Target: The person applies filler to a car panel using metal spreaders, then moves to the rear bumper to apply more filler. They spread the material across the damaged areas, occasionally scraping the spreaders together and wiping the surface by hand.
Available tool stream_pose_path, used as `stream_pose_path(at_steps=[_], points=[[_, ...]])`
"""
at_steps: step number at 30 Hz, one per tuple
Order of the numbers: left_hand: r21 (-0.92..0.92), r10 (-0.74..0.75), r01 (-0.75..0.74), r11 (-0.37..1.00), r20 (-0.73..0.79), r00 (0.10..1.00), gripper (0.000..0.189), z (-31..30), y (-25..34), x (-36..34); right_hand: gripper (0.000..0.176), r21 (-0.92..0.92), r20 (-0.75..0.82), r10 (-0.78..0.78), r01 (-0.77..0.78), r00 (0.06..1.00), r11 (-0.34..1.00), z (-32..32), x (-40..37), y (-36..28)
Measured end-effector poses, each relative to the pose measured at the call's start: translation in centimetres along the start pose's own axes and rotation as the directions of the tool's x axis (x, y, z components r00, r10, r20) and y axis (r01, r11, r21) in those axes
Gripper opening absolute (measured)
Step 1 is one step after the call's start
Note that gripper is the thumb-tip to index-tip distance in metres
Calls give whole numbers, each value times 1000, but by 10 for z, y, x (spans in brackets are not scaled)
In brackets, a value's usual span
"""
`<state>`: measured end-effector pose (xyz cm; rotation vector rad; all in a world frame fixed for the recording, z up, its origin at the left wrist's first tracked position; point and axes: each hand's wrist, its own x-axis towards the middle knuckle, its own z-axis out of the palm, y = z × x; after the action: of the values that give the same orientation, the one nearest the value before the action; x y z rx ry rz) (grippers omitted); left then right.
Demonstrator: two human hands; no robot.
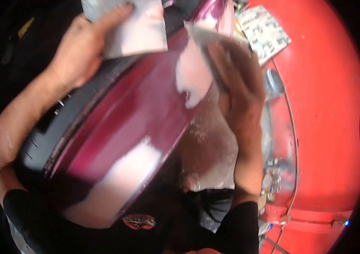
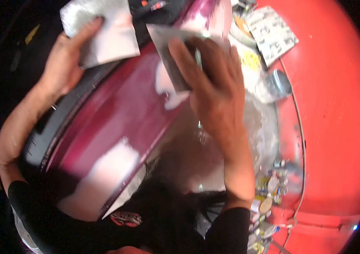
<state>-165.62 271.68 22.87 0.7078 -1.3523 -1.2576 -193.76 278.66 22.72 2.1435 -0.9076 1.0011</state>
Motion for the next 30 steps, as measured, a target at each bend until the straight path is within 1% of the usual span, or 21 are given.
stream_pose_path(at_steps=[1,3,5,6,8,11,14,16,19,20,23,24,26,27,29,30], points=[[-86,45,-44,995,15,999,33,10,2,-1,52,-30,30,12,-11,999,999,-1,-3,-1],[-101,50,-42,994,82,995,33,8,5,-4,54,-44,41,12,-10,999,999,2,-3,-5],[-111,30,-18,994,110,993,34,8,5,-3,55,-44,56,18,-16,998,999,5,-2,-7],[-89,23,-14,996,106,994,34,8,6,-4,56,-38,58,14,-12,998,999,8,1,-9],[-105,38,-28,994,95,995,35,10,4,-3,54,-32,63,-10,12,998,999,13,4,-10],[-73,40,-34,997,95,995,35,11,4,-3,53,-34,73,9,-7,997,999,20,12,-15],[-23,23,-21,999,101,995,35,9,4,-3,53,-24,158,8,-5,987,1000,20,17,-19],[-43,5,0,999,98,995,30,6,1,-2,51,-24,226,10,-5,974,1000,19,20,-25],[-103,15,-7,995,73,997,28,4,1,0,53,78,312,-18,-7,950,997,16,21,-30],[-137,19,-10,991,64,998,28,5,0,0,69,99,342,-34,0,939,995,7,27,-35],[-280,13,-32,960,-70,997,29,8,1,3,71,334,328,-41,-76,944,939,-4,20,-8],[-318,-31,9,948,-66,997,28,5,2,4,70,283,354,129,-237,926,929,-11,22,1],[-350,-19,-1,937,-54,998,28,4,0,7,60,68,242,232,-255,942,965,-11,30,29],[-352,-24,7,936,-46,999,28,4,1,7,58,-23,265,315,-320,911,947,-7,31,40],[-341,-36,21,940,-38,999,28,5,3,5,60,-198,320,337,-286,886,938,10,32,59],[-332,-41,26,943,-37,998,28,4,3,5,60,-245,349,352,-278,869,929,20,33,65]])
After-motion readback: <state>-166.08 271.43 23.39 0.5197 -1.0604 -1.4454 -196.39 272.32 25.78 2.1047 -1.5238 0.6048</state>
